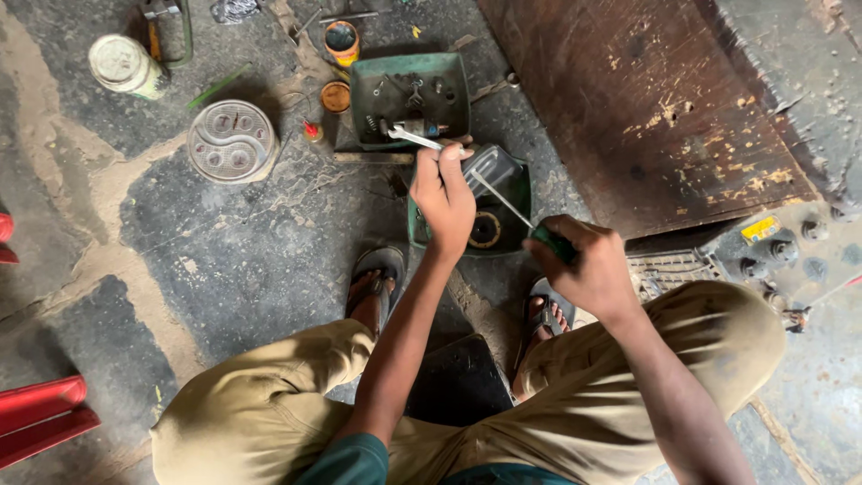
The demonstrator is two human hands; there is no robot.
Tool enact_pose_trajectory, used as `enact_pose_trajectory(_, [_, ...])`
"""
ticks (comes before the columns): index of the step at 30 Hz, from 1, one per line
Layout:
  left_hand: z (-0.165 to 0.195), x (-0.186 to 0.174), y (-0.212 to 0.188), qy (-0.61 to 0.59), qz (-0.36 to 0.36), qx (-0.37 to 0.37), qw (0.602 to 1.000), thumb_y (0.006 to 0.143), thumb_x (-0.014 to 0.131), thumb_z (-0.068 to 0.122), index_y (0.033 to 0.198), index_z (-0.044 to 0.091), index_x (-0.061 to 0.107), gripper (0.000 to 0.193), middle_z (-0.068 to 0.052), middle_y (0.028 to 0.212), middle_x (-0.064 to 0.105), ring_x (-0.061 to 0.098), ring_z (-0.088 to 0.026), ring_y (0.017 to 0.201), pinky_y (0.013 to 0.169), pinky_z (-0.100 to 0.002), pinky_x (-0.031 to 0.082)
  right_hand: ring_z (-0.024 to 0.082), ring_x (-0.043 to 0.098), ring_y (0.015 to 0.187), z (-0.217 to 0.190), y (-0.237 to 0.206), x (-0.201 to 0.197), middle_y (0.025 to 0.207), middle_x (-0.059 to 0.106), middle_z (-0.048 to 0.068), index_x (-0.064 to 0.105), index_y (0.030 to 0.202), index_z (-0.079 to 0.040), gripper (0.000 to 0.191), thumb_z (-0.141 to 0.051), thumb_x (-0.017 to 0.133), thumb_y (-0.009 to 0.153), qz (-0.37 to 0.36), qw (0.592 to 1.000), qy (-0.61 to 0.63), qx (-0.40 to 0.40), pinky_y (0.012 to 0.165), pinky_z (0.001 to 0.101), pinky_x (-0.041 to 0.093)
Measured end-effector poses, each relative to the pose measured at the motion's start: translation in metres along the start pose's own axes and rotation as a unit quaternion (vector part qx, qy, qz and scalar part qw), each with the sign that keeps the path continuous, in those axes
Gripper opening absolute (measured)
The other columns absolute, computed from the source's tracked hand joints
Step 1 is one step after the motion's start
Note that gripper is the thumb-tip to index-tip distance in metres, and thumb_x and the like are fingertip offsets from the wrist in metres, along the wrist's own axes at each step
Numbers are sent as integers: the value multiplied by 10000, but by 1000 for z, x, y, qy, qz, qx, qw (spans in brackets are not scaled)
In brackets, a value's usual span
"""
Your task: The person sits on the workshop floor and repairs a small fuel valve assembly, holding it in a green tray. They use a spanner and a screwdriver to loosen, adjust, and re-tighten parts of the valve, turning it over between steps.
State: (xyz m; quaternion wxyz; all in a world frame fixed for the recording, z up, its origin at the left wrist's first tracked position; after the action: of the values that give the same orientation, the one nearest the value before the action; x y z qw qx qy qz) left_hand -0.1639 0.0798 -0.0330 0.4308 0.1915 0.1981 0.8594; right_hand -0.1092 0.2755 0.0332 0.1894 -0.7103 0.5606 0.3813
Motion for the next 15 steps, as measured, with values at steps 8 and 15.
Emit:
enact_pose_trajectory(8, [-2, 1, -3, -7, -12, 5, 1000, 1096, 543, 67, 1011, -26, 605, 141, -109, 956, 746, 715, -177, 844, 777, -304, 561, 194, 730, 624, -2, 0, -5, 785, 764, 110, 787, 992, -34, 201, -224, 748, 940, 25, 995, 10, 97, 600, 296, 549])
enact_pose_trajectory(15, [-6, 1, -5, -19, -4, 12, 1000, 1105, 532, 81, 1028, -32, 609, 157, -118, 994, 745, 706, -172, 866, 799, -303, 561, 168, 709, 663, -1, -3, -6, 814, 753, 108, 762, 1021, -31, 183, -197, 761, 944, 30, 998, 7, 55, 606, 286, 533])
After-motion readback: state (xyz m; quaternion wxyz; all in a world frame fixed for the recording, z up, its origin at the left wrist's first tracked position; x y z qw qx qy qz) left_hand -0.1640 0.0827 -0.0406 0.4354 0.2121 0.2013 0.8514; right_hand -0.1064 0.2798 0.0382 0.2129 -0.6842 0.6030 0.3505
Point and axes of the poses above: each hand's wrist, its own y-axis towards the middle knuckle, its own x-axis out of the palm, z = x × y, the point moved 4 cm from there along y, towards the middle knuckle
